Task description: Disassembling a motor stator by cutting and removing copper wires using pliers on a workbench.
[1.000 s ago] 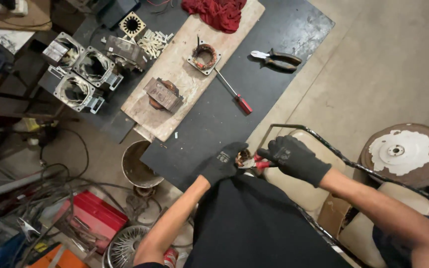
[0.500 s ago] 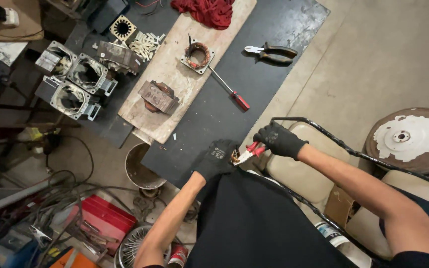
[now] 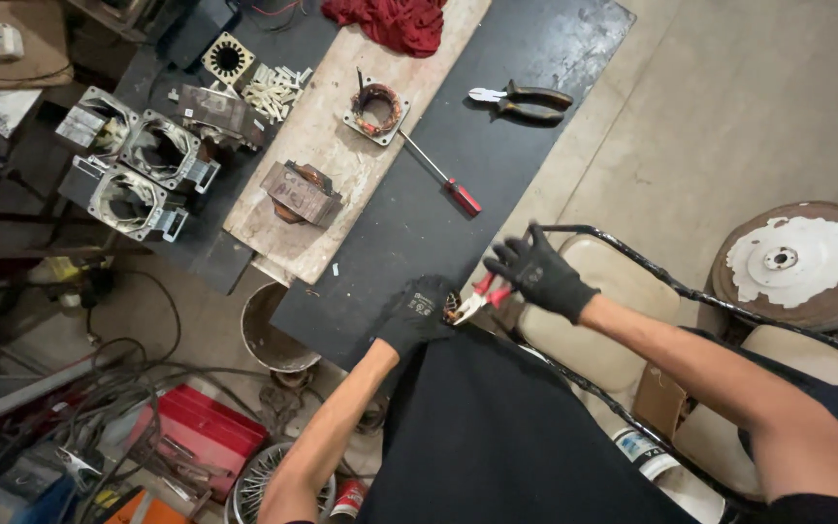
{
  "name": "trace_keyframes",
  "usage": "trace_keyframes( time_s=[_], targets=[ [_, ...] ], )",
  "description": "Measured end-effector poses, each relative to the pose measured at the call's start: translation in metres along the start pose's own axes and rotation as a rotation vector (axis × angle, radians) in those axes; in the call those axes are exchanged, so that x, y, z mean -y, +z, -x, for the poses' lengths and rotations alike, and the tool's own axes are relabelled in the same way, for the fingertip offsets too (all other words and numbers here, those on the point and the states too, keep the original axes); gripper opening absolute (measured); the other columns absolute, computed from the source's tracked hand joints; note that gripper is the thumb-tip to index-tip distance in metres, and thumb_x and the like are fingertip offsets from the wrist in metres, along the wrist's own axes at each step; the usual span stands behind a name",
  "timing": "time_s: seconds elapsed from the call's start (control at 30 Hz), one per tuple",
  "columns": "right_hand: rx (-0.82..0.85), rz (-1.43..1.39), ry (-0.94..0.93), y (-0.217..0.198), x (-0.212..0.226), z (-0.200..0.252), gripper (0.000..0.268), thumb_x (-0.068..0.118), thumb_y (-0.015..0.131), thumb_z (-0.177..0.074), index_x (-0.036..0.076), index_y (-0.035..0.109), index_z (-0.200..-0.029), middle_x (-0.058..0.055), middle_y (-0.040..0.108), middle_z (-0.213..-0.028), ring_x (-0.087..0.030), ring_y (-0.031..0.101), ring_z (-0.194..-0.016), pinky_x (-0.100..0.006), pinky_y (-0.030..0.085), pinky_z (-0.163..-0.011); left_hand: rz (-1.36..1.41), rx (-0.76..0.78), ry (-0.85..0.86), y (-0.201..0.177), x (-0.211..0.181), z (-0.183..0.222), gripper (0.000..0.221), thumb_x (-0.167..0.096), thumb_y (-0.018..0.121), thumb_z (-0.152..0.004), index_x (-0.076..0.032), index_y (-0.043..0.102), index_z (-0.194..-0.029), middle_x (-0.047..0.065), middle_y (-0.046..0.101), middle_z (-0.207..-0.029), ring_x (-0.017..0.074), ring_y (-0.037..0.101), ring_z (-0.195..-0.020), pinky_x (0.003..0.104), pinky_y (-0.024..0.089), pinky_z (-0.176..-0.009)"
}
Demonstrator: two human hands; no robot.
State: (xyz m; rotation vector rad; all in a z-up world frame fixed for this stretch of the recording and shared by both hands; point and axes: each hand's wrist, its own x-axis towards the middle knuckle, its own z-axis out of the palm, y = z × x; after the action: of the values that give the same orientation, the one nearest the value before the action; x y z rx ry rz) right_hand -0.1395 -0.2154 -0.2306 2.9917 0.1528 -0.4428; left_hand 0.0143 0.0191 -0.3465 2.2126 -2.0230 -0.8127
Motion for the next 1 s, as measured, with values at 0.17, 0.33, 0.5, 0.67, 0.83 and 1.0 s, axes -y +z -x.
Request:
trace_keyframes(
  time_s=[0.17, 0.33, 0.5, 0.67, 0.83, 1.0],
  targets=[
    [0.069, -0.224, 0.067, 0.018, -0.049, 0.001, 0.056, 0.013, 0.056, -0.083, 0.036, 0.055, -0.134, 0.0, 0.067, -0.116, -0.023, 0.062, -0.115, -0.067, 0.027, -0.117, 0.117, -0.175, 0.03, -0.017, -0.005, 0.013, 0.087, -0.073, 0.066, -0.078, -0.011, 0.052, -0.137, 0.015, 0.058, -0.134, 0.0323, 0.052, -0.131, 0.051, 0.043, -0.11],
    [0.273, -1.235, 0.217, 0.064, -0.057, 0.049, 0.065, 0.032, 0.066, -0.082, 0.014, 0.054, -0.144, -0.02, 0.071, -0.126, -0.035, 0.062, -0.117, -0.054, 0.045, -0.107, 0.216, -0.296, -0.247, 0.001, 0.009, 0.011, 0.085, -0.067, 0.071, -0.076, -0.02, 0.052, -0.144, 0.002, 0.06, -0.138, 0.0199, 0.055, -0.132, 0.043, 0.048, -0.11],
    [0.259, -1.848, 0.488, 0.017, 0.009, 0.069, 0.046, 0.003, 0.067, -0.068, -0.002, 0.071, -0.114, -0.008, 0.069, -0.107, -0.024, 0.064, -0.103, -0.039, 0.054, -0.087, 0.252, -0.467, -0.343, -0.043, 0.017, 0.01, 0.087, -0.056, 0.077, -0.066, -0.031, 0.05, -0.145, -0.006, 0.061, -0.138, 0.0136, 0.057, -0.13, 0.031, 0.048, -0.113],
    [0.1, -2.309, 0.754, 0.017, 0.083, 0.075, 0.032, -0.007, 0.068, -0.056, -0.006, 0.065, -0.087, -0.015, 0.061, -0.075, -0.03, 0.063, -0.073, -0.04, 0.05, -0.067, 0.123, -0.506, -0.157, -0.053, 0.012, 0.023, 0.103, -0.066, 0.078, -0.072, -0.014, 0.044, -0.154, 0.012, 0.055, -0.149, 0.0284, 0.054, -0.136, 0.04, 0.042, -0.118],
    [0.089, -2.217, 0.662, -0.018, 0.092, 0.065, 0.028, 0.0, 0.065, -0.062, -0.005, 0.071, -0.089, -0.012, 0.059, -0.069, -0.024, 0.061, -0.063, -0.033, 0.046, -0.055, 0.08, -0.647, -0.1, -0.043, 0.002, 0.051, 0.085, -0.065, 0.071, -0.084, -0.009, 0.052, -0.146, 0.015, 0.058, -0.143, 0.0318, 0.054, -0.136, 0.041, 0.047, -0.113],
    [0.232, -2.015, 0.643, -0.047, 0.087, 0.074, 0.042, 0.011, 0.069, -0.064, 0.003, 0.075, -0.105, -0.012, 0.066, -0.073, -0.021, 0.06, -0.058, -0.033, 0.043, -0.051, -0.104, -0.734, 0.023, 0.04, 0.007, 0.041, 0.053, -0.044, 0.059, -0.099, -0.021, 0.05, -0.147, 0.009, 0.055, -0.147, 0.0301, 0.054, -0.136, 0.043, 0.049, -0.105]
  ],
)
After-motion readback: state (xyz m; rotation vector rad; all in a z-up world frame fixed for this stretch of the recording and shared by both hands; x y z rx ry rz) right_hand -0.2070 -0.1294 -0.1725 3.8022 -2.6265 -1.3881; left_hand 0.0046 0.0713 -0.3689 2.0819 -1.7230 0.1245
